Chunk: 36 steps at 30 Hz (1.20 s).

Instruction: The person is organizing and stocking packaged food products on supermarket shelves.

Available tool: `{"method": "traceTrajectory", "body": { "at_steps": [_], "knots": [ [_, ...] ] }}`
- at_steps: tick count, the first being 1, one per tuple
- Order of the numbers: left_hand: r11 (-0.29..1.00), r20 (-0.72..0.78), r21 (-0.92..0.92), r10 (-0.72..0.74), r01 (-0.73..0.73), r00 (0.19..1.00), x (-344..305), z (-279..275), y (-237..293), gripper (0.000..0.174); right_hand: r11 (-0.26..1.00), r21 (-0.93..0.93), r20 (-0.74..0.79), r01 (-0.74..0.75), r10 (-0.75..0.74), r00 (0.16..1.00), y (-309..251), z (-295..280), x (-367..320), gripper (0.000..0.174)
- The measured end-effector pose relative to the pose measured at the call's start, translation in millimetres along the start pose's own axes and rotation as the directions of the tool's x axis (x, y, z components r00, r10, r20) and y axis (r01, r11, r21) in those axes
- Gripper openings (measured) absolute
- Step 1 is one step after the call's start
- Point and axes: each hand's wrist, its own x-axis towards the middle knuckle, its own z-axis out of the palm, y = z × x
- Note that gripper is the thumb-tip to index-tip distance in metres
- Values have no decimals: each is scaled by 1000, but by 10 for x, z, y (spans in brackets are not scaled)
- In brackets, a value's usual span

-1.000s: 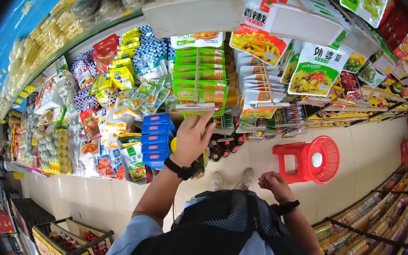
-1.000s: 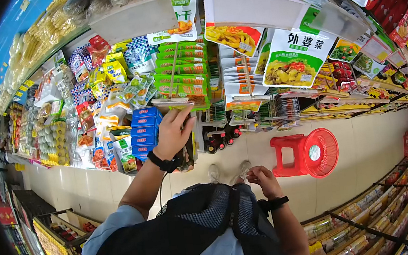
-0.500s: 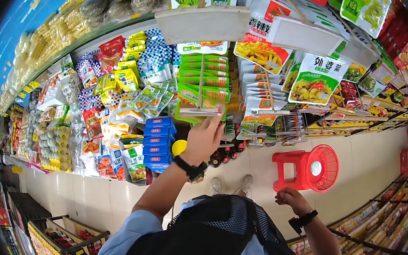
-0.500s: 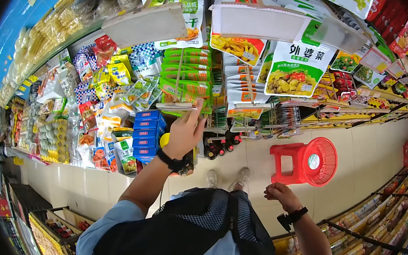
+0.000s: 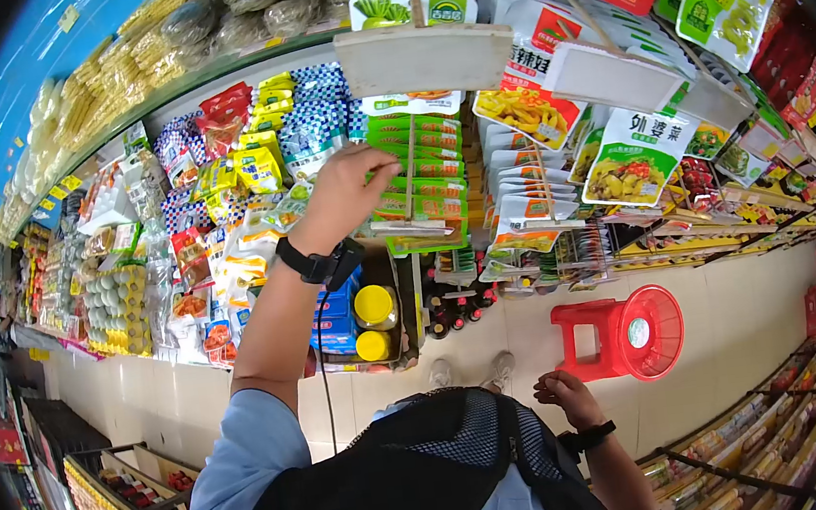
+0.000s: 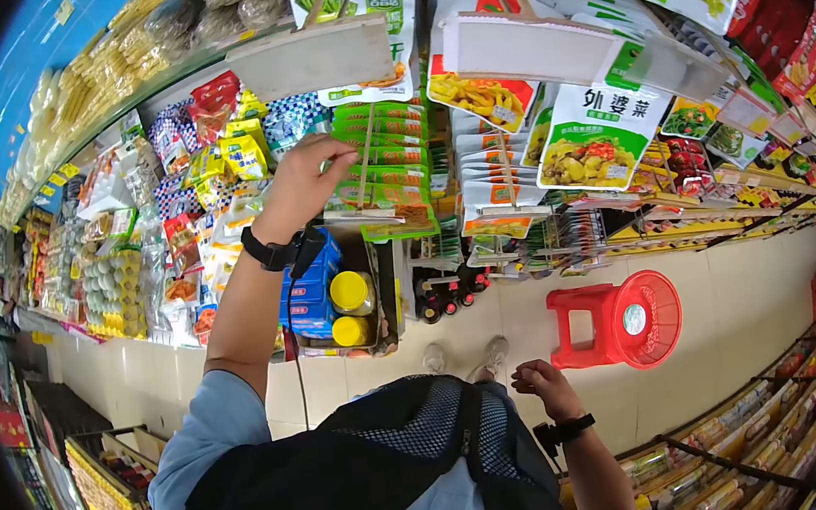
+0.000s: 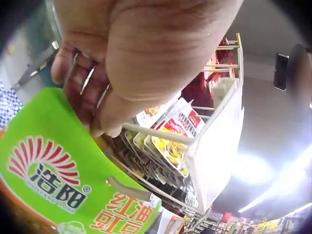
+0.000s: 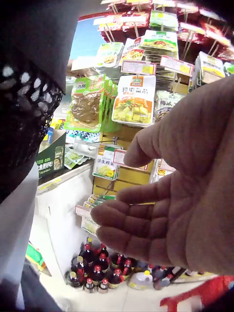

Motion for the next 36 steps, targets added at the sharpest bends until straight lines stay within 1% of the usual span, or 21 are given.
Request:
{"method": "traceTrajectory", "body": {
  "at_steps": [1, 2, 5, 6, 9, 10, 11, 13, 16, 19, 20, 23, 27, 28, 31, 32, 36],
  "knots": [
    [1000, 78, 9, -25, 24, 997, 36, 53, -18, 12, 1000, 0, -8, 22, -22, 1000, -10, 26, 6, 28],
    [999, 97, 17, -42, 40, 994, 56, 82, 3, 16, 999, 1, -17, 41, -41, 999, 3, 43, 7, 28],
    [976, 236, 93, -215, 198, 948, 148, 71, 40, 18, 998, 31, -61, 49, -47, 997, 68, 23, -46, 27],
    [969, 279, 80, -248, 235, 928, 185, 45, 41, 25, 998, 46, -77, 43, -40, 996, 89, 17, -66, 27],
    [956, 366, 135, -293, 261, 883, 286, 25, -71, 31, 995, 88, -108, 38, -29, 994, 135, 30, -136, 27],
    [967, 364, 153, -246, 203, 899, 309, 26, -104, 36, 996, 84, -108, 43, -34, 994, 130, 16, -156, 29],
    [960, 388, 181, -268, 212, 882, 351, 8, -70, 33, 996, 87, -128, 24, -12, 992, 125, 22, -149, 30],
    [960, 324, 147, -274, 238, 906, 305, 64, -71, 29, 996, 84, -125, 13, -3, 992, 121, 9, -156, 30],
    [966, 268, 229, -184, 123, 946, 209, 122, -26, 23, 998, 63, -87, 17, -11, 996, 196, -100, -128, 29],
    [986, 224, 164, -8, -30, 974, 158, 65, -19, 14, 998, 64, -79, 21, -16, 997, 137, -178, -141, 31],
    [983, 237, 166, 30, -71, 971, 141, 56, -29, 10, 998, 57, -68, 26, -22, 997, 113, -209, -157, 32],
    [975, 275, 175, 83, -135, 958, 102, -17, -10, 14, 998, 58, -45, 9, -7, 999, 148, -362, -140, 33],
    [946, 284, 282, 79, -162, 956, 100, 13, -6, 12, 998, 68, -9, 9, -8, 1000, 206, -534, -168, 32],
    [952, 237, 240, 132, -190, 963, 114, 42, -18, 14, 999, 53, -4, 2, -2, 1000, 214, -568, -177, 32],
    [960, 263, 257, 43, -113, 964, 175, 30, -29, 14, 999, 49, -25, 4, -3, 1000, 240, -620, -237, 32],
    [962, 277, 249, 39, -111, 960, 202, 24, -38, 13, 997, 73, -22, 26, -25, 999, 283, -641, -252, 31],
    [959, 244, 249, 77, -139, 967, 248, 42, -61, 11, 996, 89, -42, 0, 3, 999, 323, -627, -321, 30]
  ]
}}
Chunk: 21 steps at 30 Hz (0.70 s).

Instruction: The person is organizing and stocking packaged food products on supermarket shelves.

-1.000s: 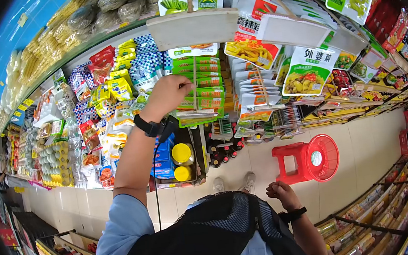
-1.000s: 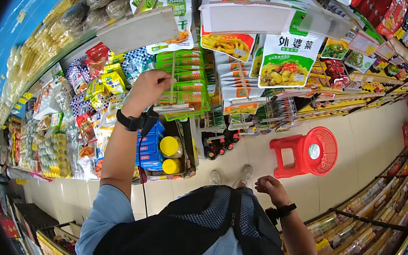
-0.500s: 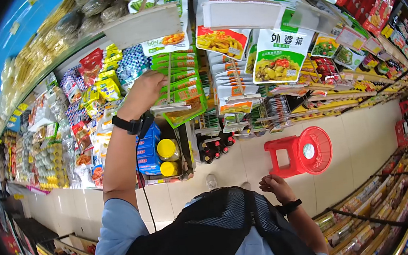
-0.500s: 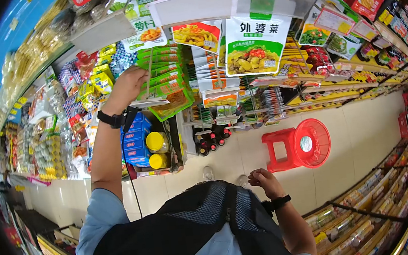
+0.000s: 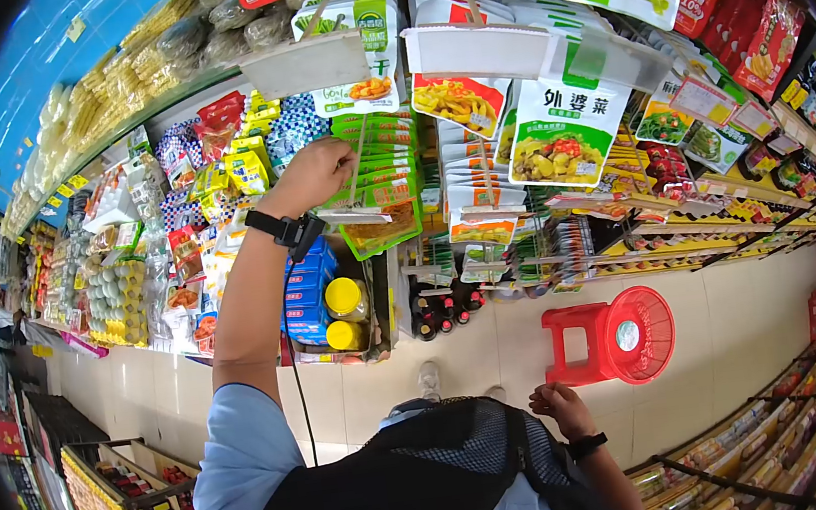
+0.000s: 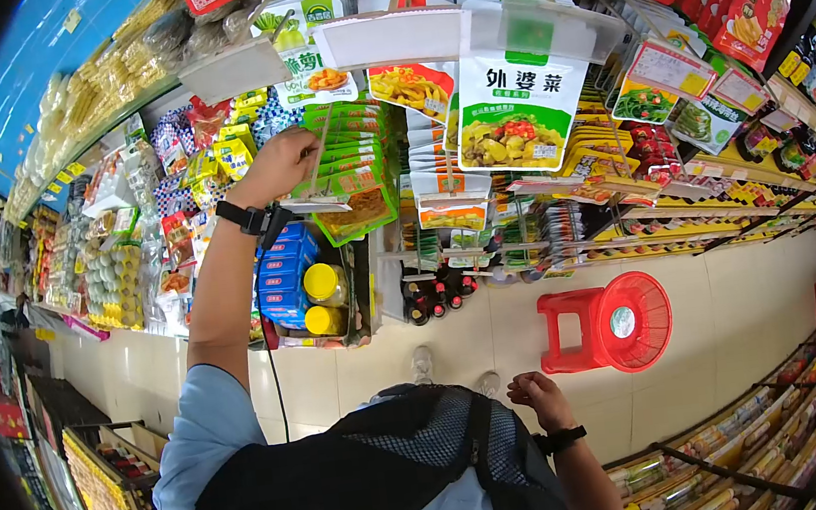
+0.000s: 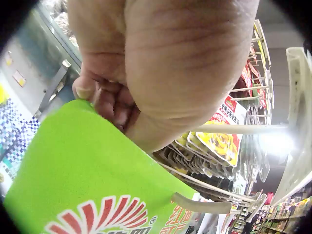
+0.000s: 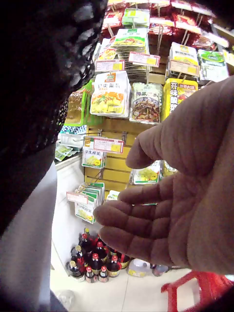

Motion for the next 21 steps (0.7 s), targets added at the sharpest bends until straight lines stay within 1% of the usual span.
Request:
{"method": "traceTrajectory", "body": {
  "at_steps": [2, 6, 9, 10, 11, 12, 13, 14, 16, 17, 18, 19, 20, 21],
  "knots": [
    [1000, -7, -14, 5, -5, 1000, -7, -6, 10, 10, 1000, -4, -3, -1, 1, 1000, 29, 42, -42, 28],
    [1000, 27, -5, -27, 27, 999, -25, -48, 41, 14, 1000, 4, -26, -5, 5, 1000, 124, 94, -22, 31],
    [999, -90, -29, 14, -17, 996, -102, -97, 33, 15, 1000, 20, -57, -22, 23, 998, 215, 123, 22, 32],
    [997, -176, -56, -55, 46, 983, -174, -125, 63, 12, 1000, 7, -60, -19, 19, 998, 292, 94, 54, 32],
    [992, -273, -48, -129, 121, 953, -320, -131, 46, 13, 1000, -1, -55, -2, 2, 998, 401, 46, 96, 33],
    [979, -355, -35, -199, 199, 913, -500, -137, 63, 14, 998, -57, -93, -3, -2, 996, 496, 40, 134, 33],
    [902, -358, -293, -411, 317, 838, -725, -81, 150, 15, 995, -97, -162, -15, -1, 987, 586, 11, 113, 34],
    [877, -531, -411, -452, 249, 717, -962, 150, 178, 18, 980, -194, -211, -46, 4, 978, 752, -68, 132, 34],
    [857, -439, -395, -492, 330, 752, -1264, 384, 671, 23, 925, -353, -327, -143, 22, 945, 1100, -353, 83, 33],
    [848, -391, -381, -509, 369, 766, -1424, 495, 932, 27, 881, -433, -350, -188, 28, 936, 1221, -482, 59, 31],
    [833, -253, -376, -514, 406, 820, -1603, 686, 1088, 25, 844, -462, -411, -272, 68, 909, 1376, -656, 15, 32],
    [814, -31, -374, -490, 445, 871, -1777, 1020, 1262, 23, 790, -509, -445, -341, 98, 890, 1494, -845, 3, 32],
    [803, 190, -350, -444, 483, 876, -1951, 1327, 1401, 22, 655, -613, -445, -442, 176, 878, 1577, -1030, -23, 33],
    [797, 408, -327, -366, 508, 837, -2122, 1655, 1496, 22, 500, -688, -458, -526, 263, 849, 1718, -1092, -167, 36]
  ]
}}
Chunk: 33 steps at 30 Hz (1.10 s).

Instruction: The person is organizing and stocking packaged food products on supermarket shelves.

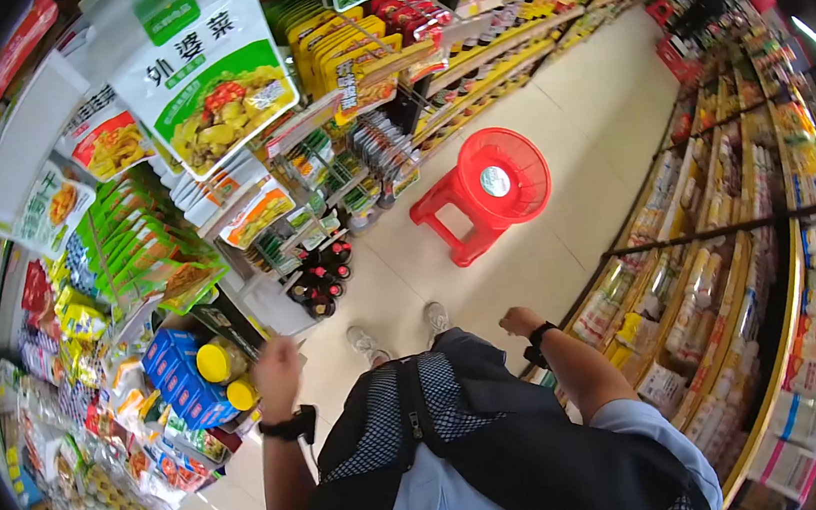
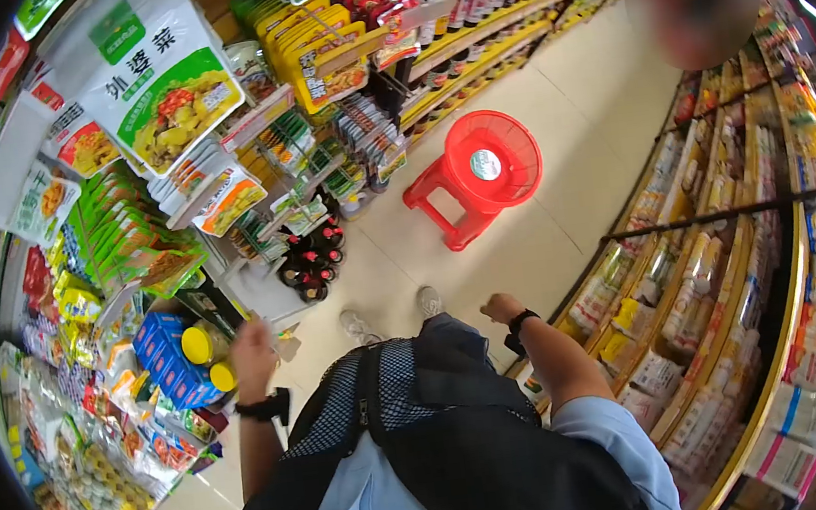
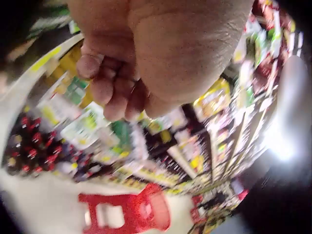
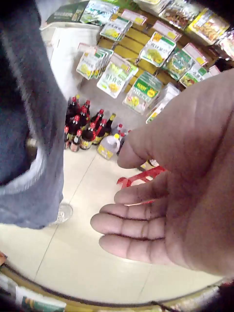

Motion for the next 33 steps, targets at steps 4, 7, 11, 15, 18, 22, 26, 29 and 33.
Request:
{"method": "traceTrajectory", "body": {
  "at_steps": [4, 7, 11, 15, 18, 22, 26, 29, 33],
  "knots": [
    [999, 471, 19, -35, 29, 881, -397, 1614, -1150, 34, 910, -393, -19, 133, -152, 988, 922, 264, 905, 31],
    [846, 545, 480, -494, 231, 677, -1009, 2171, -1878, 45, 922, -186, 73, 340, -332, 940, 1199, 181, 1480, 26],
    [858, 546, 448, -484, 250, 684, -1093, 2307, -1644, 39, 791, 463, -112, 401, -397, 911, 523, -550, 730, 26],
    [838, 190, 438, -439, 325, 878, -1194, 2674, -1436, 44, 771, 458, -8, 442, -494, 869, 785, -1072, 683, 23],
    [774, 314, 371, -625, 513, 715, -1003, 2612, -420, 52, 812, 423, 99, 403, -483, 870, 1397, -1766, 1017, 27],
    [882, 343, 403, -393, 244, 853, -562, 2746, 325, 52, 811, 276, -190, 516, -480, 856, 2029, -3067, 1008, 25],
    [936, 231, 260, -297, 235, 927, -235, 3066, 644, 45, 556, 561, -556, 613, -296, 777, 2654, -3600, 973, 17],
    [947, 262, 263, -253, 184, 931, -94, 3201, 866, 42, 202, 774, -608, 600, -27, 794, 3142, -3236, 1159, 18],
    [935, 320, 261, -318, 240, 892, -96, 3409, 826, 44, 978, -181, -353, 99, -159, 922, 4200, -1357, 1752, 30]
  ]
}}
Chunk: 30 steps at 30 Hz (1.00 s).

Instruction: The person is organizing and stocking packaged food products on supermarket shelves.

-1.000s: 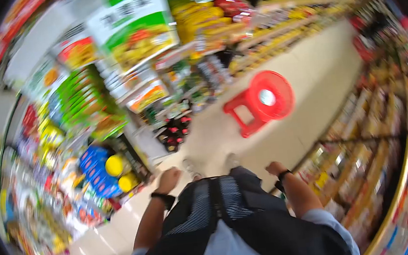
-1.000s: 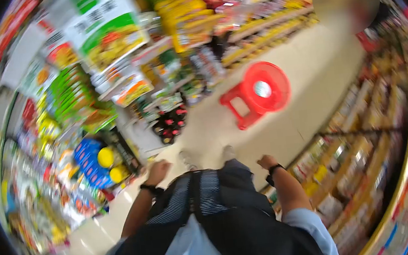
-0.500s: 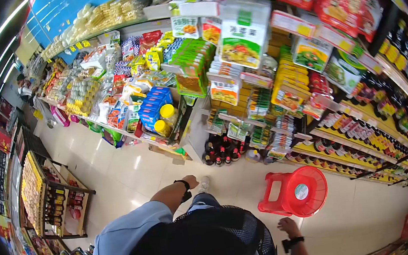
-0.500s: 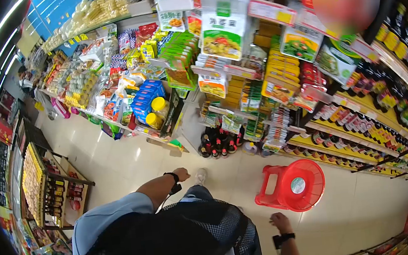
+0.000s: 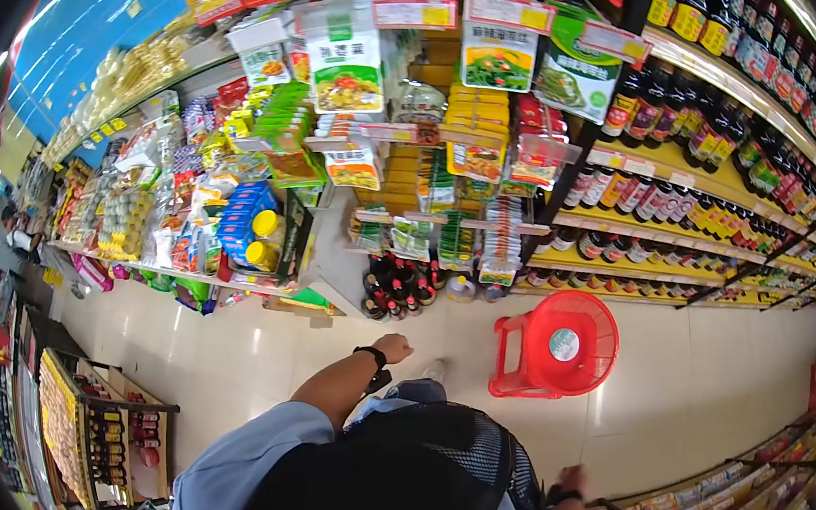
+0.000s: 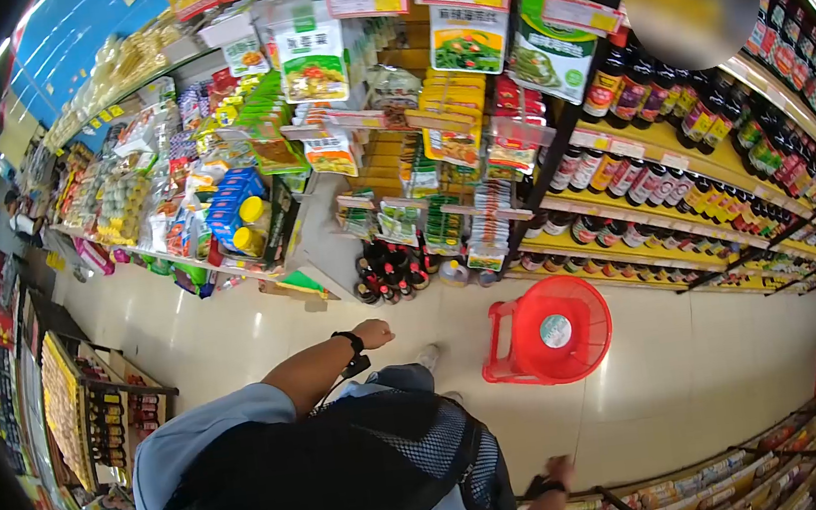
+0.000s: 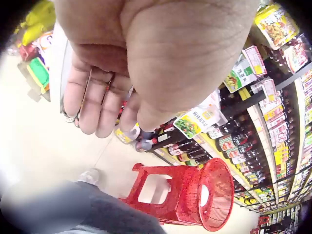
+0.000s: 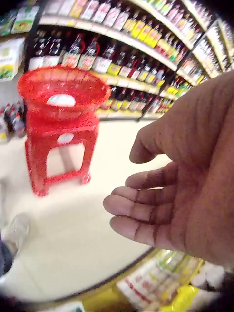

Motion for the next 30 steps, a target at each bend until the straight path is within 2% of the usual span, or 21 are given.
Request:
{"method": "traceTrajectory", "body": {
  "at_steps": [1, 2, 3, 5, 7, 8, 9, 10, 11, 12, 13, 14, 15, 17, 18, 19, 22, 24, 27, 28, 30],
  "knots": [
    [1000, 48, 3, -30, 30, 998, 12, 50, -46, 44, 966, -251, 115, 58, -30, 993, -47, 286, -309, 39],
    [998, 61, 8, -58, 58, 996, 20, 130, -117, 44, 957, -288, 183, 44, 9, 983, -46, 521, -579, 50],
    [996, 72, 16, -88, 87, 994, 26, 196, -200, 44, 950, -304, 184, 73, -17, 983, 13, 765, -751, 47],
    [988, 148, 39, -154, 150, 977, -26, 232, -270, 45, 986, -122, 72, 115, -107, 992, 215, 1164, -872, 43],
    [959, 380, 27, -271, 282, 885, 82, 202, -348, 45, 979, -56, -51, 198, -201, 978, 433, 1450, -855, 39],
    [970, 303, 162, -222, 180, 927, 102, 220, -481, 45, 966, -136, -91, 220, -233, 968, 191, 1207, -889, 32],
    [949, 288, 316, -95, -1, 953, 272, 270, -497, 44, 938, -324, 193, 124, -63, 979, 15, 948, -840, 30],
    [927, 376, 350, -5, -137, 927, 405, 163, -480, 42, 843, -431, 301, 323, -203, 932, -35, 814, -712, 29],
    [890, 470, 365, 78, -274, 879, 486, -67, -258, 41, 871, -429, 204, 241, -166, 965, -490, 66, -882, 25],
    [884, 492, 332, 135, -329, 860, 544, -257, -38, 39, 848, -412, 394, 333, -163, 904, -471, -24, -640, 23],
    [883, 503, 294, 184, -367, 845, 538, -561, 265, 38, 948, 301, 285, -104, 15, 958, -640, -285, -678, 22],
    [874, 500, 276, 224, -400, 836, 599, -729, 478, 38, 396, 850, 274, -347, 231, 934, -829, -538, -479, 28],
    [874, 476, 261, 252, -409, 843, 698, -847, 588, 37, 318, 889, 262, -329, 236, 936, -1085, -855, -358, 24],
    [798, 523, 344, 274, -494, 807, 966, -898, 672, 36, 349, 898, 200, -267, 215, 956, -1247, -1093, -66, 24],
    [791, 529, 362, 261, -493, 807, 1066, -919, 719, 36, 354, 909, 168, -221, 173, 970, -1342, -1228, 64, 24],
    [789, 527, 384, 238, -479, 816, 1146, -943, 785, 36, 356, 919, 138, -171, 116, 984, -1481, -1333, 215, 24],
    [834, 448, 400, 183, -379, 875, 1425, -902, 859, 37, 437, 880, 166, -184, 79, 983, -1874, -1603, 480, 27],
    [934, 207, 265, 186, -239, 960, 1511, -789, 814, 35, 492, 857, 150, -153, 46, 988, -1957, -1654, 582, 27],
    [991, -55, 61, 122, -119, 991, 1536, -431, 695, 32, 572, 811, 181, -125, -42, 983, -1818, -1507, 748, 25],
    [995, -71, 5, 103, -103, 992, 1456, -307, 658, 41, 583, 807, 176, -94, -86, 981, -1639, -1351, 854, 29],
    [998, -8, -58, 8, -8, 1000, 1200, -118, 736, 41, 599, 795, 172, -93, -76, 982, -1338, -1152, 1009, 30]
  ]
}}
